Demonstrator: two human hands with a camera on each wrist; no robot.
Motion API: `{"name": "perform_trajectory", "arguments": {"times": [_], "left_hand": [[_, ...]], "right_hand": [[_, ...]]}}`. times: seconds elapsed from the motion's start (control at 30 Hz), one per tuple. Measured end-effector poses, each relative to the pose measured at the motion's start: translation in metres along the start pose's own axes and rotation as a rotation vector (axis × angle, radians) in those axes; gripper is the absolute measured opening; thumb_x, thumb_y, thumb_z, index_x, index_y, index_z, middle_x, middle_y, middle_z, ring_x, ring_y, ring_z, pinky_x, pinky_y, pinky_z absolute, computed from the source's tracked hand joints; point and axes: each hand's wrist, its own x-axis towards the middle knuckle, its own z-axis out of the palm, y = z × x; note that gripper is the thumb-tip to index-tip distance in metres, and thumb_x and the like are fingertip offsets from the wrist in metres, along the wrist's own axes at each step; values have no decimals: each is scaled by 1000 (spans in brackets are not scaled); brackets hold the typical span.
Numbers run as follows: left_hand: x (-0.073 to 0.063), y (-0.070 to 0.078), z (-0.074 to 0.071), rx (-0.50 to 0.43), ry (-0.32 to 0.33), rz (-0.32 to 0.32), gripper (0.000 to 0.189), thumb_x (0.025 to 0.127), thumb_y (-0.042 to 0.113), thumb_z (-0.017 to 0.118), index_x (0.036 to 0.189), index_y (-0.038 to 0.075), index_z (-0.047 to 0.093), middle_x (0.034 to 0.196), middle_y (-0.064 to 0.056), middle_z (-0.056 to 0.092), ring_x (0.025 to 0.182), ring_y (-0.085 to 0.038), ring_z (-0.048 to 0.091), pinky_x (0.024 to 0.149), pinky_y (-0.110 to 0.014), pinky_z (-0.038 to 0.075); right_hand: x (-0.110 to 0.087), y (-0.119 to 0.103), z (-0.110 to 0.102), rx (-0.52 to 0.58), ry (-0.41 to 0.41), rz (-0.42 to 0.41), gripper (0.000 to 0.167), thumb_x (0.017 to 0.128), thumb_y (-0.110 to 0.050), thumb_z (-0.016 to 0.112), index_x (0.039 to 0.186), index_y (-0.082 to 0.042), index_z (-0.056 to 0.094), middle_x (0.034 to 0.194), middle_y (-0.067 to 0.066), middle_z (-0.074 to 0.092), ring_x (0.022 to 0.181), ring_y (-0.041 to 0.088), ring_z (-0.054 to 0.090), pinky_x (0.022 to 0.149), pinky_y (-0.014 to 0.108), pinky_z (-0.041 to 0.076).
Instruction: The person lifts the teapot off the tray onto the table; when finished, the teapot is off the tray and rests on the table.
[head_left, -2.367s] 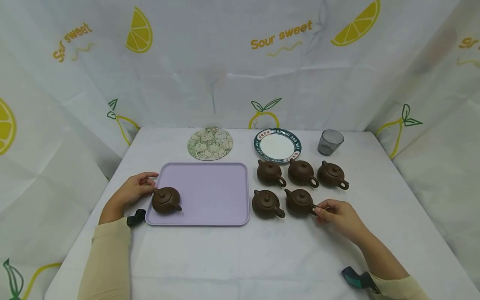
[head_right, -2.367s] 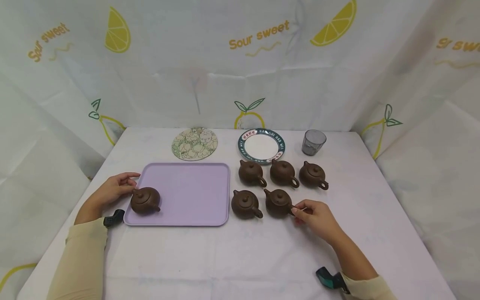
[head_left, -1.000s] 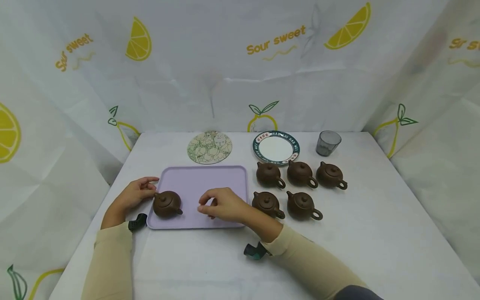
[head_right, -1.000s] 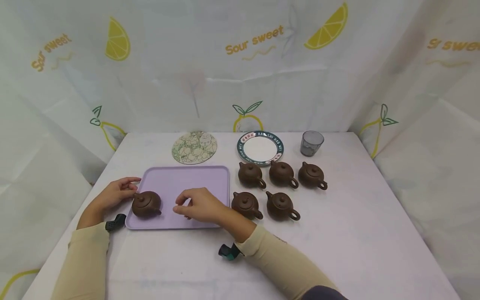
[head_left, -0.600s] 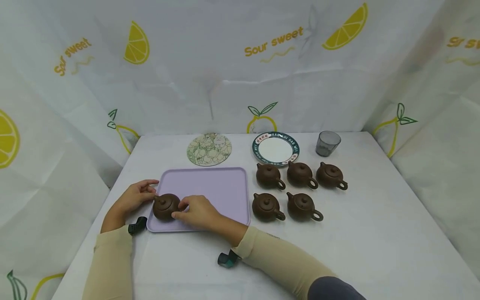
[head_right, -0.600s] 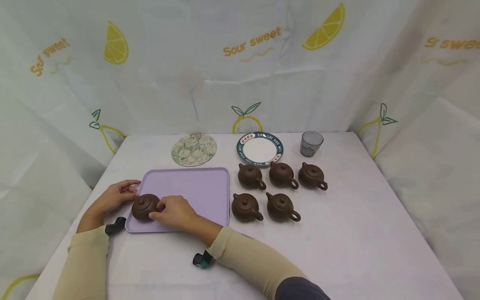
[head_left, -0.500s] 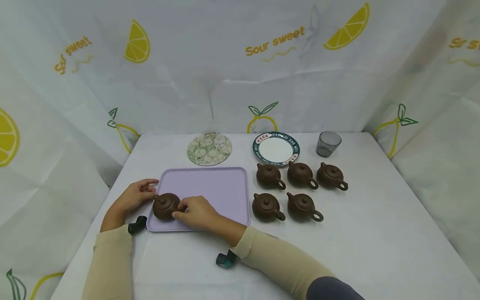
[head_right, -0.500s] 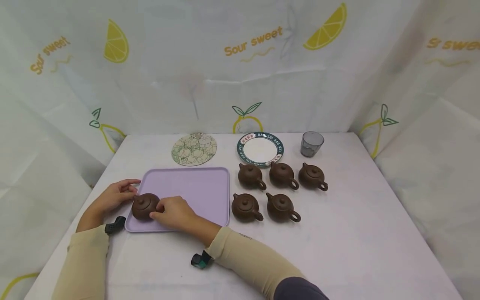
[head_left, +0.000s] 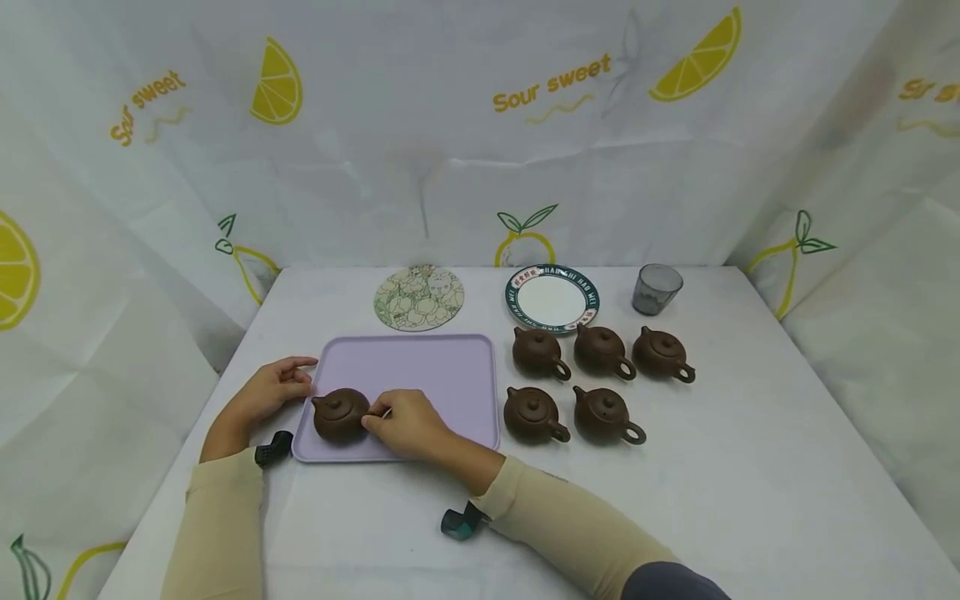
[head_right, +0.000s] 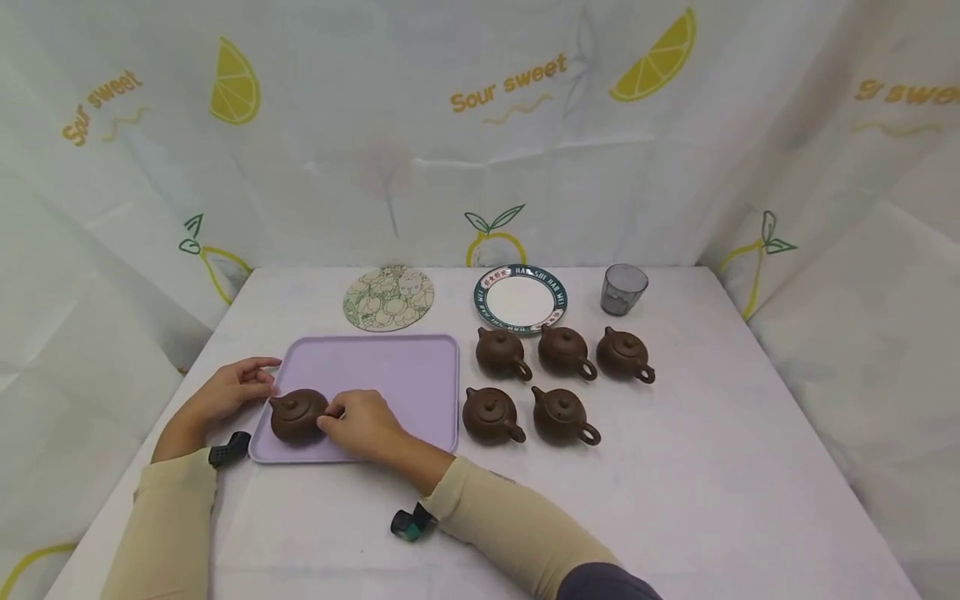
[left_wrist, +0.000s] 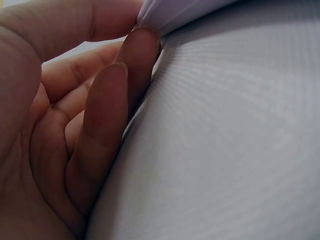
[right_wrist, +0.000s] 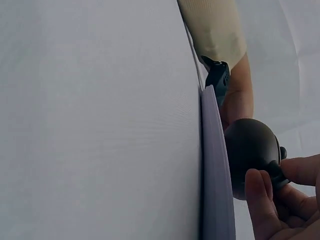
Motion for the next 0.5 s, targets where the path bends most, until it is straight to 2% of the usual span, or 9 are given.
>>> {"name": "perform_trajectory", "arguments": {"times": [0.23, 0.4, 0.5], "left_hand": [[-3, 2, 0, -34, -12, -7, 58, 86, 8, 71, 136, -8, 46, 92, -10, 63, 81, -7, 57, 72, -20, 46], [-3, 5, -1, -51, -19, -21, 57, 88, 6, 69, 137, -8, 44, 91, -8, 62, 79, -7, 56, 70, -21, 46], [-7, 15, -2, -54, -18, -25, 56, 88, 2, 68, 136, -11, 44, 91, -9, 62, 78, -7, 56, 70, -21, 46]], "right_hand": [[-12, 3, -19, 121, 25, 45, 10, 89, -20, 70, 83, -13, 73, 63, -7, 63, 58, 3, 58, 55, 23, 44], [-20, 4, -43, 152, 68, 58, 9, 90, -20, 69, 86, -12, 73, 66, -4, 65, 60, 7, 60, 52, 26, 44], [-25, 6, -62, 140, 100, 75, 9, 90, -20, 69, 87, -12, 72, 67, -4, 65, 62, 9, 62, 54, 28, 45]]}}
